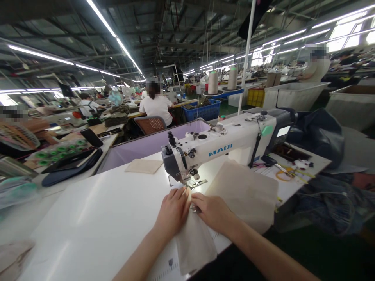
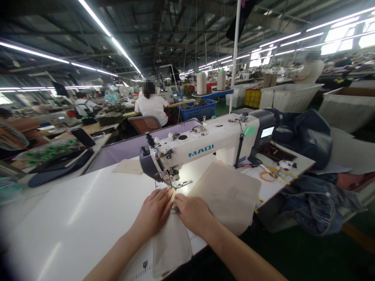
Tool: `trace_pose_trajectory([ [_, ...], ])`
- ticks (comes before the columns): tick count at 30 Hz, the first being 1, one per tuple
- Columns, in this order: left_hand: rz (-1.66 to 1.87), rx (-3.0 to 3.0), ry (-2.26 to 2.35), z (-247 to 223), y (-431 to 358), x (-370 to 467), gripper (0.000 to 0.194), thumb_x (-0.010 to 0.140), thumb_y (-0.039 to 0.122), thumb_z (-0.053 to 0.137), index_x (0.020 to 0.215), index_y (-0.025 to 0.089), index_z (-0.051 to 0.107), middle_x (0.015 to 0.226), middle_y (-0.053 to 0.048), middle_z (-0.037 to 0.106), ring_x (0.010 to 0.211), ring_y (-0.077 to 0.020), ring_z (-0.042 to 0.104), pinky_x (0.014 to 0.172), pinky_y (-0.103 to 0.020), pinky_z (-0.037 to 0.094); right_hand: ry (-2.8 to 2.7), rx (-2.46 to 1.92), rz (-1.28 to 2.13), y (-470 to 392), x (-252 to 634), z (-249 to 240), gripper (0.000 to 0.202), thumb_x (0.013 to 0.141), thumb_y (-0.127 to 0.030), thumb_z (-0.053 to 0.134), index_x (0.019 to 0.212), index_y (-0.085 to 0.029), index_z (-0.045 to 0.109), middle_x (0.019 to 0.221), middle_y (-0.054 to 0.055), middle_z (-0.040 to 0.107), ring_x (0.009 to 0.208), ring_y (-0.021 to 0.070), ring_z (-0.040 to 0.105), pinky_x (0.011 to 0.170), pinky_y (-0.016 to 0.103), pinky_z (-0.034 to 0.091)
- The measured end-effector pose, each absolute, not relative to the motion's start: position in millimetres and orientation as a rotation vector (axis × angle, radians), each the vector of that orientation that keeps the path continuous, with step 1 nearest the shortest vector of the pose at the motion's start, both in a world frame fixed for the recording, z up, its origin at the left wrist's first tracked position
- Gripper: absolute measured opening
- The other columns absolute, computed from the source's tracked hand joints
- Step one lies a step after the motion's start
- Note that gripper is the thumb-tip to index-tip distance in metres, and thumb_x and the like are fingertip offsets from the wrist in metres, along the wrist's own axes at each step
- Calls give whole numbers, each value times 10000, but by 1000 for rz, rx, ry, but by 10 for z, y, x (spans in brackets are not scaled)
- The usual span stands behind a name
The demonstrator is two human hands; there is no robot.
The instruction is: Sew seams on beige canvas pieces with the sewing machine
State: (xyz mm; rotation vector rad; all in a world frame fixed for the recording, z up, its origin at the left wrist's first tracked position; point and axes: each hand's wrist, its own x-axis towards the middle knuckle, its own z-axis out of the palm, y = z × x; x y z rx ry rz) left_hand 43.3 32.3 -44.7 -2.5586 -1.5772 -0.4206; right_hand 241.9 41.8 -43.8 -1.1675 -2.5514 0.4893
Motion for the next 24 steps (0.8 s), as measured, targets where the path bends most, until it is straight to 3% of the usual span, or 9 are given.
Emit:
trace_pose_trajectory([
  [12,-439,-2656,-1389,-510,-117,477,383,1000,280,466,1350,175,580,1324,-123,653,1221,-300,596,991,-460,574,-2587,-1135,559,327,2527,-461,313,958,-167,480,1237,-217,613,1286,72,655,1060,220,671,893,296,499],
  [24,-478,-2676,-1410,-374,164,392,302,983,291,482,1211,202,659,1220,-113,692,1161,-285,628,967,-449,581,-2601,-1165,459,524,2405,-395,193,975,-218,517,1122,-227,642,1205,43,675,966,199,687,811,268,489],
])
